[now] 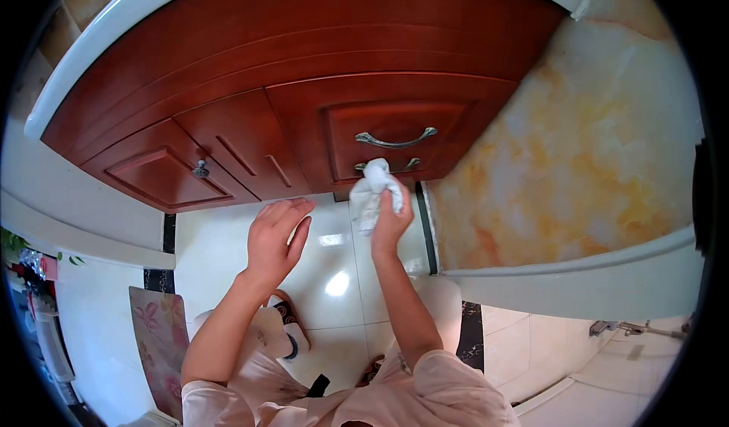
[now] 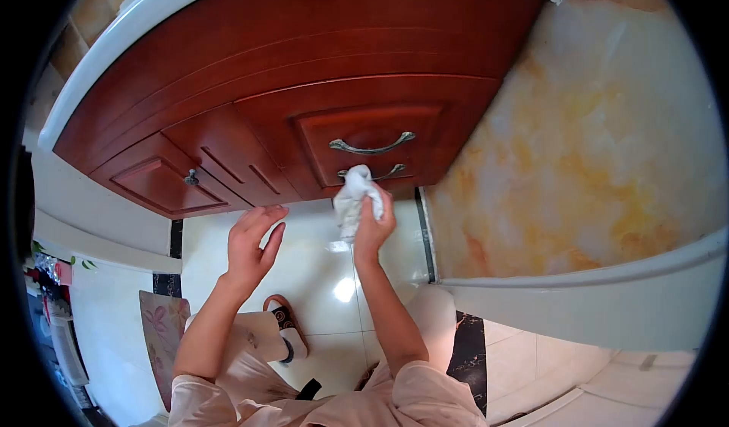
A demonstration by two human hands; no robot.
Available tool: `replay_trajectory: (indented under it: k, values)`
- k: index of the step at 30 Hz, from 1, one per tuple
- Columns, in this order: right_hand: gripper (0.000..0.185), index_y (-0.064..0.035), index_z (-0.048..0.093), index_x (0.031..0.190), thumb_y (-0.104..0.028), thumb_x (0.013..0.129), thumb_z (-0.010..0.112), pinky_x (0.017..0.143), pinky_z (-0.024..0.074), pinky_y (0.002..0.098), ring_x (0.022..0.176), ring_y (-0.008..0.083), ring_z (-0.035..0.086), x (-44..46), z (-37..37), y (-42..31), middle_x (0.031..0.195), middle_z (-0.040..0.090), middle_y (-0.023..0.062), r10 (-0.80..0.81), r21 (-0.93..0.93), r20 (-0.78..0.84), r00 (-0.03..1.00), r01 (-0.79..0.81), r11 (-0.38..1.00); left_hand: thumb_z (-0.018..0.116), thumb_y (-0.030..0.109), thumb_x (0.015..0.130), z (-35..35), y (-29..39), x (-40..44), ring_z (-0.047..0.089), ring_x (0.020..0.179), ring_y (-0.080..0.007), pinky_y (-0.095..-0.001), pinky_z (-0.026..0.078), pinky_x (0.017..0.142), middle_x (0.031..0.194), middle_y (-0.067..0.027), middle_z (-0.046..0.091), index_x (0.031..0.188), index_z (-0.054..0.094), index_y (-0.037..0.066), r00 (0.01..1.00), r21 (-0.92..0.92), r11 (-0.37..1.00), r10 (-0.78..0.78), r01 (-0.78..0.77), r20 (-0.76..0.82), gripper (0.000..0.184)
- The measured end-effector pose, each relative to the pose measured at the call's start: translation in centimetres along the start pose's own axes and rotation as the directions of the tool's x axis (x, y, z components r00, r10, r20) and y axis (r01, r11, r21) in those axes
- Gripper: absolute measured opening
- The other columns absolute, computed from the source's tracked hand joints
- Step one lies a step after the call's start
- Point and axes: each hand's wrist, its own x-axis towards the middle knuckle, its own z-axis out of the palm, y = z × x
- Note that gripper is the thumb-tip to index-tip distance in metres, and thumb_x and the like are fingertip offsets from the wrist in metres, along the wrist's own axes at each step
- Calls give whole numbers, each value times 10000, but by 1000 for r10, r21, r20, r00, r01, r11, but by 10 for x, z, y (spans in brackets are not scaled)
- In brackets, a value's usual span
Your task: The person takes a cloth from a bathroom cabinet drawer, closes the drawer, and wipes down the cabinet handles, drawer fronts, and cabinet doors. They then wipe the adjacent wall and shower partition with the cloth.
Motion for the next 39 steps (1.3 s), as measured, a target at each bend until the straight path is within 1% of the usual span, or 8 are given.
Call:
replay_trajectory:
  k: [2,5,8,12,17,19,25,39]
  values:
    - [223,8,596,1086,-12,871,538,895,426,298,965,163,552,4,-14,-13,1037,606,62,-73,-112,-148,986,57,992,640,-14,754,-5,2,1,608,830,-298,-379,476,746,921,-123,641,980,626,27,1000,0,1000,0,0,9,230]
    - [255,6,558,1128,-56,881,567,915,420,327,1006,189,536,27,-27,-18,1127,561,81,-26,136,-316,948,73,988,639,-13,755,-7,1,1,609,834,-296,-382,476,748,918,-121,641,974,624,24,1000,-8,1000,-9,9,11,223]
    - [289,26,558,1116,-29,834,594,944,375,360,1045,279,506,43,-8,-10,1068,529,142,-347,-307,-75,935,309,900,637,-14,756,-5,0,-1,609,837,-296,-385,473,742,917,-119,641,968,622,23,1000,-18,1000,17,-16,14,216]
    - [299,-3,639,1001,69,712,606,860,416,310,978,258,534,15,-12,-42,968,526,130,-368,-266,390,844,486,833,636,-13,756,-2,1,3,610,845,-296,-386,473,739,918,-120,640,968,620,25,999,-32,999,23,-22,28,216]
    - [341,31,582,1070,61,730,572,966,381,341,1067,258,533,51,-41,-82,1138,547,131,-547,-237,48,836,542,806,639,-7,759,-3,-1,7,609,858,-298,-388,476,760,928,-120,641,965,620,26,1000,-43,999,17,-16,25,210]
    - [365,7,590,1086,33,722,578,970,382,356,1073,285,533,73,-34,-122,1176,528,140,-653,-369,195,732,672,642,640,-6,761,-4,0,4,608,852,-305,-388,474,746,932,-125,642,967,621,26,999,-54,998,23,-22,29,209]
    - [460,-47,607,1123,19,670,657,916,434,394,1130,341,503,64,-13,-130,1235,508,159,-428,-584,569,702,711,392,636,7,769,1,0,3,605,865,-302,-390,471,755,946,-122,639,968,621,22,999,-57,998,43,-41,24,200]
    - [450,-100,684,1014,15,579,685,762,491,390,928,288,588,17,57,-83,1106,589,107,-567,-312,678,469,881,355,624,-22,766,18,1,12,606,825,-314,-388,470,711,913,-123,640,964,628,30,997,-90,993,72,-73,-13,205]
